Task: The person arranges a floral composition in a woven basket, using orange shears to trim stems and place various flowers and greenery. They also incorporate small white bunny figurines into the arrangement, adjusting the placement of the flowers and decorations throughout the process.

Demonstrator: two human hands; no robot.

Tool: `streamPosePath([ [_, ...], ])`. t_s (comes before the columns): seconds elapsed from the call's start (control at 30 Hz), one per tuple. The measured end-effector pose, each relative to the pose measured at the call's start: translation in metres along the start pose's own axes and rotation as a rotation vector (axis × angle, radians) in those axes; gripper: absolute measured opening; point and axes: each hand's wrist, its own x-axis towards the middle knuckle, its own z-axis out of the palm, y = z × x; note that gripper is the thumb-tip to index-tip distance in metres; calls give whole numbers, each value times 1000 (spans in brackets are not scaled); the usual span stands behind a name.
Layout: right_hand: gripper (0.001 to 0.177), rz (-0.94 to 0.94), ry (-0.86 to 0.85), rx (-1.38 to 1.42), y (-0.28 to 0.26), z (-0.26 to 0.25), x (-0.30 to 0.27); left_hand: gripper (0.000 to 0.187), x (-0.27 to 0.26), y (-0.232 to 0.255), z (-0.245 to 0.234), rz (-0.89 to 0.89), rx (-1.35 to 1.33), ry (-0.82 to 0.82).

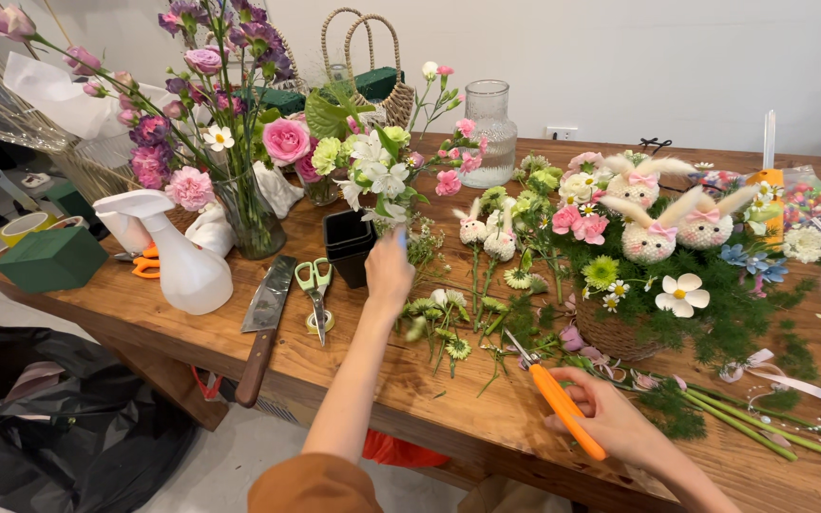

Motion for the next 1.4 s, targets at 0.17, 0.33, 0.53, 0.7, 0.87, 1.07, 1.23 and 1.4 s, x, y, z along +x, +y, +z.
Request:
streamPosePath([
  [0.17,63,-4,3,62,12,-3,4,27,8,1,26,167,540,210],
  [0.33,65,36,15,96,9,-4,4,44,-1,9,41,33,254,-47],
  [0.53,64,73,1,33,-17,-1,-11,12,6,15,53,-323,-138,-200],
  [0.7,64,6,-21,189,19,-7,9,15,8,27,59,-498,-238,-299],
  [0.87,64,34,1,192,2,-10,-6,32,11,39,39,-500,-447,-240],
  [1.07,59,60,24,244,-15,-8,-21,16,4,61,-16,-499,-1097,-44],
  [1.23,60,87,58,224,-6,-14,-26,23,-30,58,-17,-440,-1551,-411],
  [1.4,61,30,104,120,0,-26,-41,49,-77,81,-38,-430,-1517,-620],
])
